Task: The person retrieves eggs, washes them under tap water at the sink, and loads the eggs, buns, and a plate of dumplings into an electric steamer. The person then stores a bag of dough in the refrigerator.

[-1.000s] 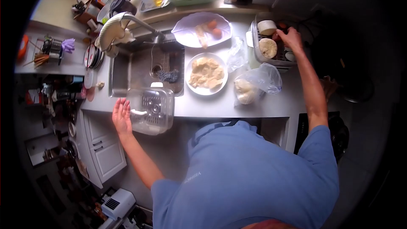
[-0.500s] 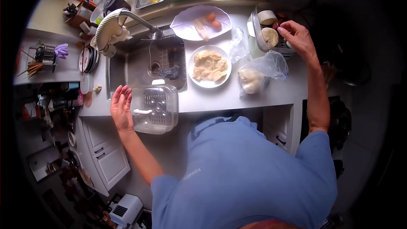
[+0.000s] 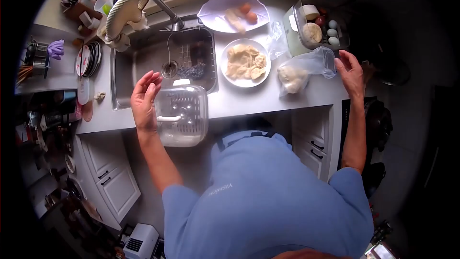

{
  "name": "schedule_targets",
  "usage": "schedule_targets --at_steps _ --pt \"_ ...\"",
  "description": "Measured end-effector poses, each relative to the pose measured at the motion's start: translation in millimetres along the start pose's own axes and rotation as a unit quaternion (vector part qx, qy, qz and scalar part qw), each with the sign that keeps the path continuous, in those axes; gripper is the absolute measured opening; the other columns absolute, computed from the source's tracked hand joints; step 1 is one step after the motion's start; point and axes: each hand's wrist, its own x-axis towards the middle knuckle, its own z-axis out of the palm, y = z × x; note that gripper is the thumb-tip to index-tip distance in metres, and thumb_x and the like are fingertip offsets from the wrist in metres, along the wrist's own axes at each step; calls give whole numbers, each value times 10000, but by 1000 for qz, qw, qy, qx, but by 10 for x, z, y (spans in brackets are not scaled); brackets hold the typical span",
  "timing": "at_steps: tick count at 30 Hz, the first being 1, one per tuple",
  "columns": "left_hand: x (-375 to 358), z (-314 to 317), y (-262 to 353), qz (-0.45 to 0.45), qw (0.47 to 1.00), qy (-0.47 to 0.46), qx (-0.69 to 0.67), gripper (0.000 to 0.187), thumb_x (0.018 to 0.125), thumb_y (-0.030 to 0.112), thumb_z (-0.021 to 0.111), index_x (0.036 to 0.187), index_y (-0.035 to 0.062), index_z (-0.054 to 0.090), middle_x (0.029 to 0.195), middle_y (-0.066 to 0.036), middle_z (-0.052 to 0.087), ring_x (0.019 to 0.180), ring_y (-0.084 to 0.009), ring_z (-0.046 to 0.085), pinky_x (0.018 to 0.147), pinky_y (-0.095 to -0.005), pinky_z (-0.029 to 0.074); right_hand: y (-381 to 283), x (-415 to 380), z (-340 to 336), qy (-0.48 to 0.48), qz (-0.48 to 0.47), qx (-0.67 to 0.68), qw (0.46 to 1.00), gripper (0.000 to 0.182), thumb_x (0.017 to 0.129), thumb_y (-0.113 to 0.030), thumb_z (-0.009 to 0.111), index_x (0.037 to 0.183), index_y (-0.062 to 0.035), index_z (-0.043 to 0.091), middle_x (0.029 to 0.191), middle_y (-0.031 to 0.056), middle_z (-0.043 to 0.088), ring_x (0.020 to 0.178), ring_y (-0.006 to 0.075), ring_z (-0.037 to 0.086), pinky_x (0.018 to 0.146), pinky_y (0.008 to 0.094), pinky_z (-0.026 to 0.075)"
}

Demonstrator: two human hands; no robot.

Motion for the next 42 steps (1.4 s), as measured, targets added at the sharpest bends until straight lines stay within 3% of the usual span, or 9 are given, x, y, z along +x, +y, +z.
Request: schedule_targets --at_steps 7,13,17,21,25,29,33,38,42 --pt "-185 -285 75 20 1000 14 -2 350 937 67 533 1276 -15 501 1210 -141 585 1112 -211 579 966 -288 459 242 -42 404 -113 -90 -170 975 721 712 -349 760 1341 -141 475 1282 173 451 1168 324 476 969 411 415" --pt "-370 -504 118 33 999 42 -14 345 945 59 512 1281 -20 491 1226 -145 573 1120 -221 574 967 -308 467 432 -145 951 -100 -50 -175 978 613 699 -376 741 1217 -128 526 1291 125 456 1132 340 508 917 428 451" --pt "-447 -550 134 39 998 44 -25 340 948 53 501 1278 -29 487 1230 -157 567 1115 -233 577 973 -321 472 723 -168 1140 -147 46 -149 977 360 733 -190 639 1061 -66 559 957 159 624 927 395 597 786 440 480" --pt "-466 -653 138 44 997 53 -19 341 953 56 493 1283 -30 484 1225 -163 570 1111 -235 582 978 -322 472 1337 -159 1044 -64 99 -16 993 170 732 -85 528 886 -40 587 722 129 604 678 246 611 614 380 480" --pt "-372 -740 41 40 997 67 -18 335 952 61 503 1275 -23 493 1216 -155 576 1106 -229 584 962 -312 479 1194 -129 438 22 233 145 961 138 758 -38 469 806 -83 590 617 1 534 453 92 440 371 253 296" --pt "-216 -740 -84 38 992 116 35 333 934 54 535 1261 -6 515 1196 -124 577 1080 -186 575 936 -277 457 1535 31 193 113 202 206 951 158 770 -21 455 866 -61 574 648 17 541 456 91 451 361 247 329" --pt "-199 -630 -148 56 985 143 78 326 921 37 554 1244 -3 535 1181 -102 585 1048 -165 580 904 -253 468 1588 159 124 26 223 155 962 172 777 -33 488 926 -55 572 748 31 574 564 91 522 445 229 425" --pt "-377 -354 -122 50 981 167 87 320 921 37 555 1237 -6 539 1184 -105 588 1071 -168 575 915 -264 463 1238 239 -188 -183 61 -127 973 379 719 -219 651 1028 -13 574 922 128 626 841 265 608 796 359 490" --pt "-639 -246 -85 60 968 214 119 317 924 40 551 1237 -8 539 1192 -111 586 1082 -184 575 920 -278 460 374 315 -306 -14 -197 -291 936 406 776 -218 679 1114 -20 573 955 157 615 824 230 616 706 322 513"
